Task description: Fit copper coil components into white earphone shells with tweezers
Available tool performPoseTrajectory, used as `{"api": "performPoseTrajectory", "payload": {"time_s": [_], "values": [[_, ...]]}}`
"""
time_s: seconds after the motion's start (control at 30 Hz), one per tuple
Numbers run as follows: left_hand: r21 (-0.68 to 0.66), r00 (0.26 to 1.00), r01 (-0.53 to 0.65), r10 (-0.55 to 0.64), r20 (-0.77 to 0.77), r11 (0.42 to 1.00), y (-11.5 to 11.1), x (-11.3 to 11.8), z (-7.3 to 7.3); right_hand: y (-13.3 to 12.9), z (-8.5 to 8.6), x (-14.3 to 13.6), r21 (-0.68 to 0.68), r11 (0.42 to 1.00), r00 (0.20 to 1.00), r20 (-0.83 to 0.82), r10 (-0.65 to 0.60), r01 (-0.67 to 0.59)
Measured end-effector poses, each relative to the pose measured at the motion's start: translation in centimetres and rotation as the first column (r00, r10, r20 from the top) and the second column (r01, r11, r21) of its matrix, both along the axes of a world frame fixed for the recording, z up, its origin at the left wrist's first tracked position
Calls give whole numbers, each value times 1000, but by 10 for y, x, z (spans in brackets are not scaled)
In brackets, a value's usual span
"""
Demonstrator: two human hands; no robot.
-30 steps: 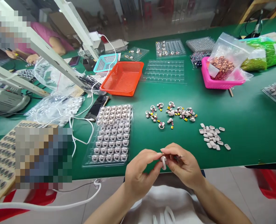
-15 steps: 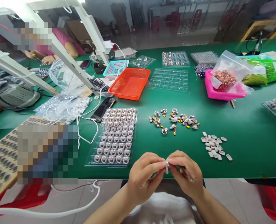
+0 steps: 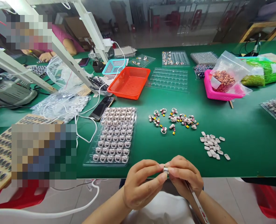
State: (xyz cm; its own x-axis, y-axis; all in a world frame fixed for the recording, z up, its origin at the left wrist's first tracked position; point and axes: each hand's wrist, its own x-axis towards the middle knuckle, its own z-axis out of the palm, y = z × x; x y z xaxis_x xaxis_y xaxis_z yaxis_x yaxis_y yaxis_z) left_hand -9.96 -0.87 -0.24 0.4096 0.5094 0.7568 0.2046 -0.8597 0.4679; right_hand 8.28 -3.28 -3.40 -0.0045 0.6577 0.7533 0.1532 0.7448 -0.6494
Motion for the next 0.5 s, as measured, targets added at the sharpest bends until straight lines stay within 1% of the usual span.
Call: {"api": "performPoseTrajectory", "payload": {"time_s": [0.17, 0.3, 0.4, 0.5], "values": [[35, 1000, -2, 3, -12, 999, -1, -2, 0, -1, -4, -2, 15, 1000, 1000, -21, 6, -6], [23, 1000, 13, -13, 6, 1000, -2, -3, -4, -2, -5, -3, 2, 1000, 1000, 2, -10, 10], [-46, 998, 30, -27, 55, 998, -2, -1, -9, -2, -4, -4, -56, 998, 999, 10, -33, 33], [-197, 994, 31, -9, 112, 980, -1, 3, -13, -2, -5, -5, -168, 986, 1000, -1, -15, 14]]}}
